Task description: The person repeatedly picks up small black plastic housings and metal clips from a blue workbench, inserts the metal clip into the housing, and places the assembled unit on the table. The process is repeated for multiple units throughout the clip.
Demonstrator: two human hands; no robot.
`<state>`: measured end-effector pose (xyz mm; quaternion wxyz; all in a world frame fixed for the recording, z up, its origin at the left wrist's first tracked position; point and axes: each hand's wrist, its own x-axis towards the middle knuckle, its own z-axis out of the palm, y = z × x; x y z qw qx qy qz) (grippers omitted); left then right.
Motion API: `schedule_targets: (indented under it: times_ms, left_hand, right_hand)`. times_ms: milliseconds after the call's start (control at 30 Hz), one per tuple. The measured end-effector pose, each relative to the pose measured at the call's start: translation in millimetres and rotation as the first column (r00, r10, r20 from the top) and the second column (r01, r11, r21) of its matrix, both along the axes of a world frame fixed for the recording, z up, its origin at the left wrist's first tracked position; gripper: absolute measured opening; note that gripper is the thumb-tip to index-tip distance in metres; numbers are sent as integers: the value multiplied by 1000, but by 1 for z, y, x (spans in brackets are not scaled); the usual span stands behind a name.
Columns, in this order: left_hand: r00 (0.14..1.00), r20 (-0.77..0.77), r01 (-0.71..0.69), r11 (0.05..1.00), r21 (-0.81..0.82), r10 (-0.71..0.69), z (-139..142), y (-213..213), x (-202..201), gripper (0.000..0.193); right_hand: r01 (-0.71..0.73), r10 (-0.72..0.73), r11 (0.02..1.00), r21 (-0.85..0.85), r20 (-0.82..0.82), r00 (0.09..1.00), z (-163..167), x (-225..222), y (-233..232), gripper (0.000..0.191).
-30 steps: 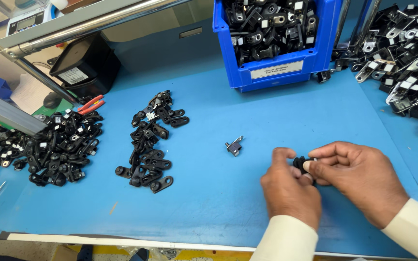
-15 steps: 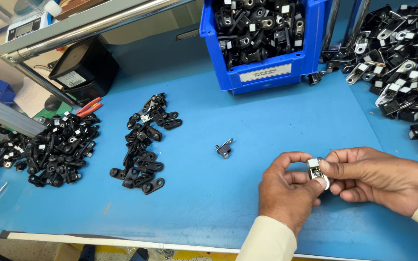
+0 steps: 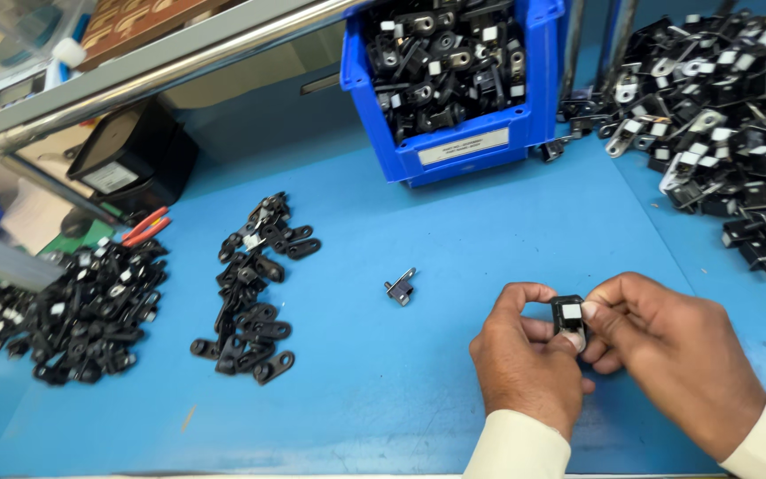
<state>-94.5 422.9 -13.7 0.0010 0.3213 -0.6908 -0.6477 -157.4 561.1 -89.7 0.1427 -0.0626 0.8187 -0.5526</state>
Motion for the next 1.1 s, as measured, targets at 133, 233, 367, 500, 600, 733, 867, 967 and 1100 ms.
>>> schedule_targets:
  times_ms: [133, 233, 367, 500, 600, 733, 867, 967, 1100]
  left_hand:
    - [998, -59, -31, 995, 99, 37, -2, -15, 4, 32]
    - [996, -81, -22, 985, 170, 36, -6, -20, 6, 34]
    - [989, -137, 74, 976, 204, -47, -10, -25, 10, 35]
    - [989, -90, 131, 970, 204, -115, -10, -36, 14, 35]
    - [995, -90, 65, 983, 171, -50, -6, -31, 18, 32]
    - [993, -115, 8, 991, 131, 7, 0, -27, 22, 32]
    - [996, -53, -61, 980, 188, 72, 5, -30, 28, 33]
    - [988, -12, -143, 952, 269, 152, 7, -32, 32, 29]
    - [983, 31, -178, 908, 380, 179, 8, -31, 36, 36]
  right_hand:
    - [-209, 232, 973, 101, -380, 896, 3, 13, 5, 32]
    - [-131, 148, 973, -189, 81, 986, 7, 17, 7, 28]
    - [177, -49, 962, -209, 506, 861, 13, 21, 0, 23]
    - [247, -34, 931, -269, 610, 792, 24, 27, -9, 25]
    - [388, -176, 885, -256, 588, 789, 29, 40, -23, 22]
    - [294, -295, 955, 20, 17, 955, 29, 69, -38, 17]
    - [175, 33, 935, 308, -567, 823, 30, 77, -32, 17]
    - [24, 94, 970, 241, -466, 880, 30, 76, -27, 25]
    - [194, -174, 978, -75, 221, 960, 35, 70, -29, 24]
